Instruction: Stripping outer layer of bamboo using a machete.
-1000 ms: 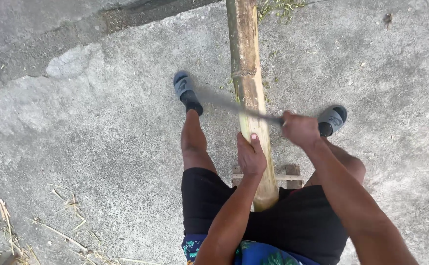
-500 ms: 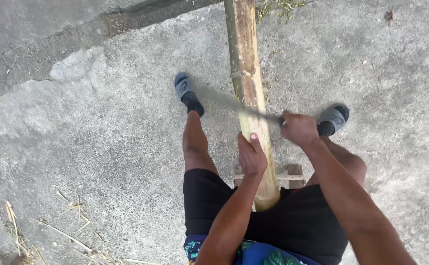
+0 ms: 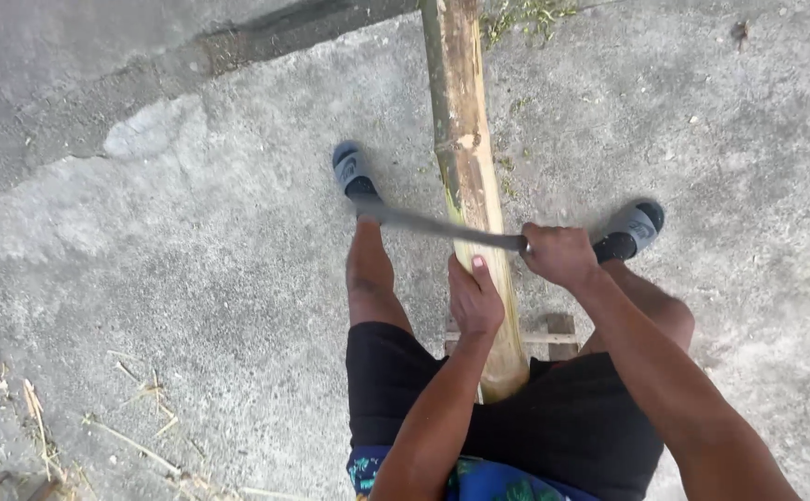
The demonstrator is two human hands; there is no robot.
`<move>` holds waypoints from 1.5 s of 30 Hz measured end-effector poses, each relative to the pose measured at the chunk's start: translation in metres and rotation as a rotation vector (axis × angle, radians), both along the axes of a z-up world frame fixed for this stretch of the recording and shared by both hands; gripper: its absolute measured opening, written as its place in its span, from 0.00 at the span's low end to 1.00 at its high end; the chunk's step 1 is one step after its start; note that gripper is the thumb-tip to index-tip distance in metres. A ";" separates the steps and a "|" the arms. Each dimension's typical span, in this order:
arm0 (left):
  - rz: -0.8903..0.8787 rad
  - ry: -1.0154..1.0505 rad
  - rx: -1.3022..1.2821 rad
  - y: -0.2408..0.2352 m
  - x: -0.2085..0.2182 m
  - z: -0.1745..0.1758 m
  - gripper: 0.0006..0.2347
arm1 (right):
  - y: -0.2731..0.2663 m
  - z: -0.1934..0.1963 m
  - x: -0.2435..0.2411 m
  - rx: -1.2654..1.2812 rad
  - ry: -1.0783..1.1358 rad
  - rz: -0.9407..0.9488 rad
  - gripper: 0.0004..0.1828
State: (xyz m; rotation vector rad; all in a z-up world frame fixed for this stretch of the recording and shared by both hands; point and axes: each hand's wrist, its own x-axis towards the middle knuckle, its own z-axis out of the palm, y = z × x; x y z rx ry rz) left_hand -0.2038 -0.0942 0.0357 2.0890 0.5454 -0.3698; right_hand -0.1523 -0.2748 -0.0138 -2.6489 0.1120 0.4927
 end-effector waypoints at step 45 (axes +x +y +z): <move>0.009 -0.008 -0.013 0.001 0.003 0.017 0.32 | 0.006 -0.003 0.015 0.020 0.020 0.106 0.11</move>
